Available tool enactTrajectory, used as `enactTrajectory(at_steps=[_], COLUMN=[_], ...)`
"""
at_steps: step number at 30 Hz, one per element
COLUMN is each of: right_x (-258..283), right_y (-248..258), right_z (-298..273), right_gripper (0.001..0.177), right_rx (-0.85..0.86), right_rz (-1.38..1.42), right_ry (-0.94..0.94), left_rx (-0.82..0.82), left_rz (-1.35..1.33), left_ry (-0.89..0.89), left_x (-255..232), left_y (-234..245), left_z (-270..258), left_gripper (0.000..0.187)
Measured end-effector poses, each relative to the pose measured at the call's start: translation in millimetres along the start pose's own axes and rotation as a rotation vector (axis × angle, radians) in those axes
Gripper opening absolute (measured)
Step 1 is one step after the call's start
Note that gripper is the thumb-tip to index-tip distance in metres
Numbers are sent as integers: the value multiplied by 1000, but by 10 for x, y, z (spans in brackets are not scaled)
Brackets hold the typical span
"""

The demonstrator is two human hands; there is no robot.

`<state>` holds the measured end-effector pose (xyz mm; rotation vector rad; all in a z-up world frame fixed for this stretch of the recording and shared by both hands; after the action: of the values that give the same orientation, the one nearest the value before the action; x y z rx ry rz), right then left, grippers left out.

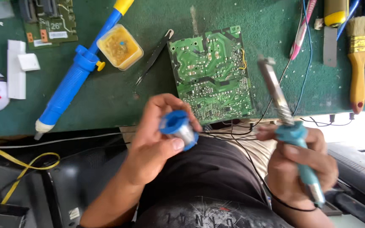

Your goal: The person sits with a green circuit board on their lap and uses a soldering iron and solder wire to work on the board's components. They repeatedly apply heat and solder to various points, occasionally using tweezers to hold small parts or adjust connections.

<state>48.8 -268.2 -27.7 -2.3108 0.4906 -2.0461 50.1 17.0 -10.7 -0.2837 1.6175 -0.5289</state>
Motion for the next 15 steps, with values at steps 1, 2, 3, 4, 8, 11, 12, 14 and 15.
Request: enactTrajectory(at_steps=[1,2,3,4,8,11,12,14,15], right_x=[76,117,148,193,246,276,273,223,225], right_y=[-156,-313,-426,-559,-724,-778,-759,-724,-749], right_z=[-13,-90,-41,-13,27,73,73,96,98], right_gripper=[22,43,43,46,57,58,58,52,52], right_rx=[215,413,405,462,533,535,537,549,550], right_rz=[-206,-402,-404,-356,-344,-320,-319,-308,-306], right_ry=[304,620,621,665,637,647,652,566,573], left_rx=[49,98,104,94,102,74,75,63,66], left_rz=[-74,-148,-148,-177,-196,-243,-241,-401,-398], left_ry=[21,43,47,75,102,126,121,152,147], left_x=[73,147,144,154,93,22,60,152,174], left_y=[-20,-44,-66,-81,-135,-158,-143,-115,-95], left_z=[8,17,-9,-33,-53,-55,-59,-72,-75], left_gripper=[49,50,50,52,49,45,45,48,48])
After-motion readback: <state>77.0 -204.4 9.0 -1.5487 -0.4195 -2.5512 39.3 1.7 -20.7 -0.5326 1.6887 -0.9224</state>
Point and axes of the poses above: each hand's wrist, its own z-axis towards the middle knuckle, its own y-axis out of the back of the hand, x = y × z, the point moved 5 cm from there along z, towards the middle knuckle, and after that the axes turned 4 degrees about x, right-handed, at the moved point
